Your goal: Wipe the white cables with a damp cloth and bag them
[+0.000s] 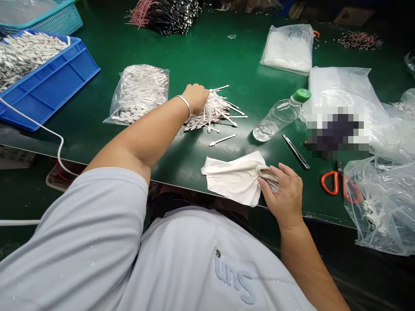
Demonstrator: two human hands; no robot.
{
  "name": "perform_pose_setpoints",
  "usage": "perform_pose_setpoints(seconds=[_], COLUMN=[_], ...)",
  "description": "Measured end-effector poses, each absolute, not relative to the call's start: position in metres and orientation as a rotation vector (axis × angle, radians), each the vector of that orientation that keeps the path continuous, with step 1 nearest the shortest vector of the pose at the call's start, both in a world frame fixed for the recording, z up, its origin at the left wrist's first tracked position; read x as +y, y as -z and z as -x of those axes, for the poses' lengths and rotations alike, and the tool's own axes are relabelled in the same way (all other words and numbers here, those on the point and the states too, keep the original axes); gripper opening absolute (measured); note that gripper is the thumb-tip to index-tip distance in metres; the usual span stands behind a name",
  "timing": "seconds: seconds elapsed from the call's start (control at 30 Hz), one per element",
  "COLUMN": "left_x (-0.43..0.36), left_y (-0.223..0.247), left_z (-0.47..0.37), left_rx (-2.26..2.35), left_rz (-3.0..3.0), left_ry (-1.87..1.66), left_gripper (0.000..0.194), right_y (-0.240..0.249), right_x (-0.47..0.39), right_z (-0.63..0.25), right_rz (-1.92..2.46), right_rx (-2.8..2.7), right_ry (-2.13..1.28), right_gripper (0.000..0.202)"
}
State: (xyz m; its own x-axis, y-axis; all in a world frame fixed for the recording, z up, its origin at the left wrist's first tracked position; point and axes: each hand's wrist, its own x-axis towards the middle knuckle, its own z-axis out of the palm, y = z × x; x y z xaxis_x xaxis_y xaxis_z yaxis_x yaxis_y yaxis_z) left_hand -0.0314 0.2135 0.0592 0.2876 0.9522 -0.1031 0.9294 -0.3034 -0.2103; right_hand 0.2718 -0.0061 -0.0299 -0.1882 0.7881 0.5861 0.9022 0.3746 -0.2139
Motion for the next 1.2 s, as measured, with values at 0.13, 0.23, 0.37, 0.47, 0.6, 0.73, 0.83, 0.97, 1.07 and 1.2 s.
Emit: perform_pose_setpoints(seconds=[0.13,0.23,0.37,0.47,0.6,0.73,0.83,0.97,1.07,1.2], left_x=[0.204,0.193,0.179,0.170,0.159,0.150,0.145,0.135,0.122,0.102], left_y=[-0.071,-0.091,-0.113,-0.121,-0.120,-0.114,-0.109,-0.102,-0.098,-0.096], left_z=[0.033,0.032,0.027,0.026,0.035,0.045,0.043,0.034,0.036,0.061], left_rx=[-1.716,-1.660,-1.621,-1.632,-1.718,-1.767,-1.846,-1.962,-1.976,-2.124], left_rz=[2.416,2.398,2.442,2.468,2.493,2.557,2.657,2.823,2.914,2.727], left_ry=[-0.325,-0.308,-0.377,-0.442,-0.539,-0.539,-0.415,-0.113,0.020,0.110], left_gripper=[0.028,0.031,0.034,0.035,0.028,0.039,0.035,0.023,0.022,0.026], right_y=[0.029,0.029,0.030,0.032,0.027,0.003,-0.016,-0.025,-0.023,-0.016], right_x=[-0.006,-0.006,-0.006,-0.006,-0.008,-0.001,0.025,0.083,0.117,0.133], right_z=[-0.272,-0.272,-0.272,-0.272,-0.270,-0.255,-0.223,-0.165,-0.132,-0.117], right_rz=[1.446,1.438,1.431,1.436,1.474,1.430,1.293,1.270,1.296,1.345], right_rx=[-2.014,-2.014,-2.013,-2.010,-2.001,-1.976,-2.043,-1.988,-1.944,-1.872], right_ry=[0.246,0.253,0.269,0.277,0.345,0.325,-0.003,-0.366,-0.600,-0.854], right_gripper=[0.044,0.044,0.041,0.039,0.037,0.028,0.027,0.045,0.018,0.018])
